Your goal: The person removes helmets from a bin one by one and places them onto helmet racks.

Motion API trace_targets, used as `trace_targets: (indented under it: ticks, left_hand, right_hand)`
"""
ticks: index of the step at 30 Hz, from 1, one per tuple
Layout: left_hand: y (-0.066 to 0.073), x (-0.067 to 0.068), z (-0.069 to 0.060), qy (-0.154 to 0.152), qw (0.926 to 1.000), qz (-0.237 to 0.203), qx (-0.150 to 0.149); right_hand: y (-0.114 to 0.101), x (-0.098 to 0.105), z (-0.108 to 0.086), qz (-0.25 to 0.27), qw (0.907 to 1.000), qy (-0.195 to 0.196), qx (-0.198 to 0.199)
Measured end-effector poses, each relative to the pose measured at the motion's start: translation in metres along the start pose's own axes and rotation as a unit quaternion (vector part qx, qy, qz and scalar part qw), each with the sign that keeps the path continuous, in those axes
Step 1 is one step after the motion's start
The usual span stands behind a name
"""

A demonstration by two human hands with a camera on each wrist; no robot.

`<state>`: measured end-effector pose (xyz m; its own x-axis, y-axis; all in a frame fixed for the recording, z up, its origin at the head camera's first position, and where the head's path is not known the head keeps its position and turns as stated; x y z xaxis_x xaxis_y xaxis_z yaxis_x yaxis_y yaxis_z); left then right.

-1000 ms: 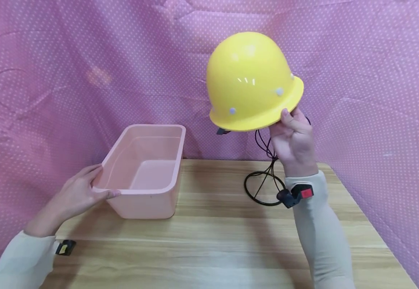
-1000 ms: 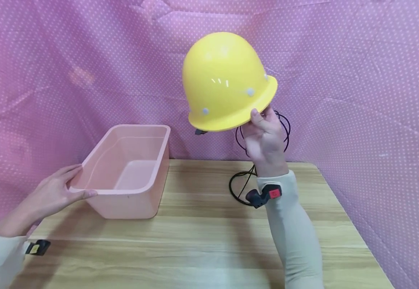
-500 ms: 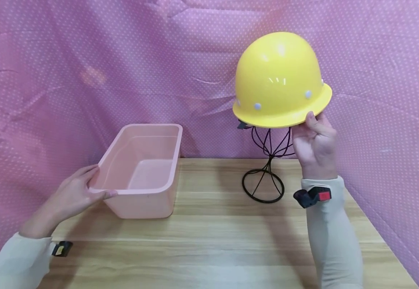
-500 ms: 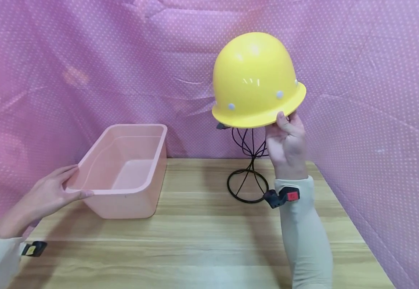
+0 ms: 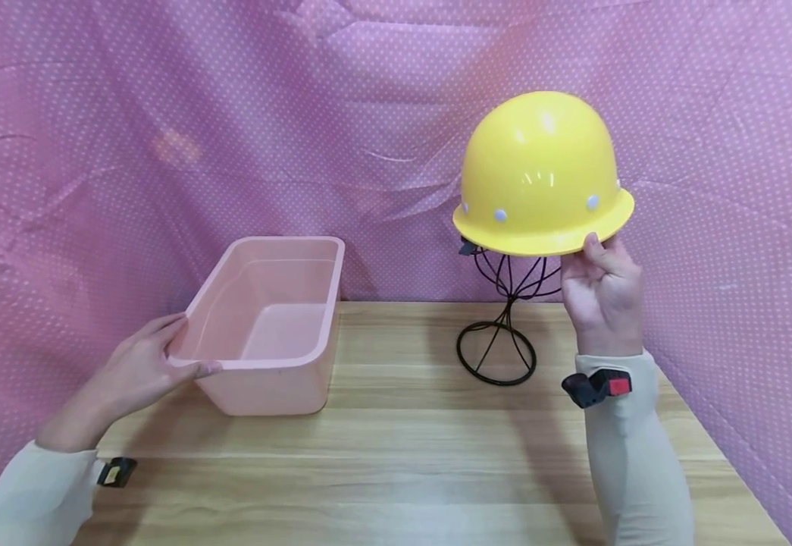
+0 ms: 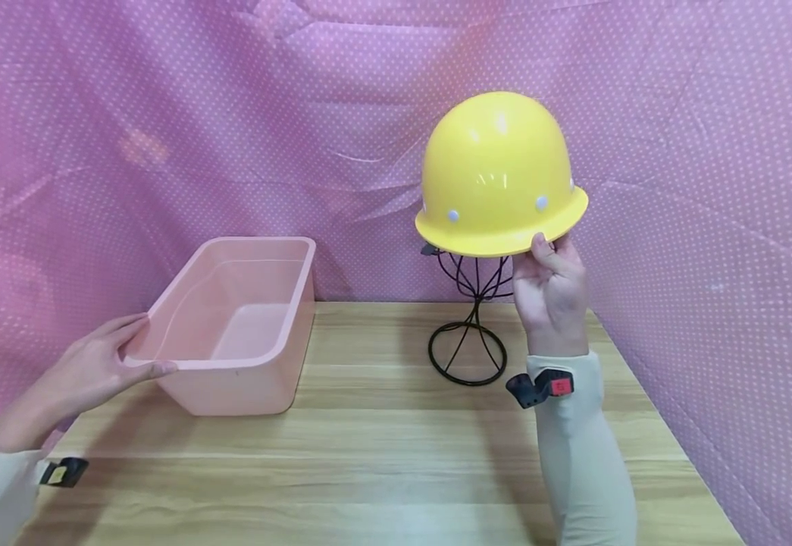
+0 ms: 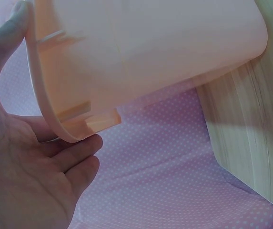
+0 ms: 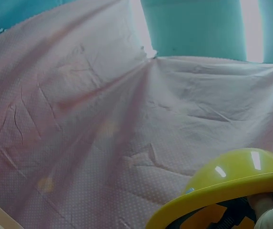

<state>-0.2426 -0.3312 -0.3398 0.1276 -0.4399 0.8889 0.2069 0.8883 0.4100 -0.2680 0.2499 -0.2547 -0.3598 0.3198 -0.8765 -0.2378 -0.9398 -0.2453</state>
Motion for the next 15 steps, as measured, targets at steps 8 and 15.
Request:
trace_targets:
  ticks: [8,15]
  left_hand:
    - [0.000,0.000,0.001,0.001,1.0000,0.002,0.000]
    - [0.000,0.001,-0.001,-0.004,0.9999,-0.011,0.000]
  right_hand:
    - [0.002,0.010,-0.007,-0.002,0.9999,-0.005,-0.011]
    - [0.003,0.019,-0.013,0.010,0.9996,0.011,-0.024]
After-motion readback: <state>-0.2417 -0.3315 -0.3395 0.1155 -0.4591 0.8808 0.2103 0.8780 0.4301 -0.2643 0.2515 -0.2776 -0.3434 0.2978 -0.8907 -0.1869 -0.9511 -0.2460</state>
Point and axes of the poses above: each hand's wrist, its own z-axis towards the middle knuckle, its own x-axis out of the back of the hand, y = z × x, the point moved 3 cm from there along z, towards the middle knuckle, and after that the axes turned 6 degrees about -z, right-handed, at the moved point
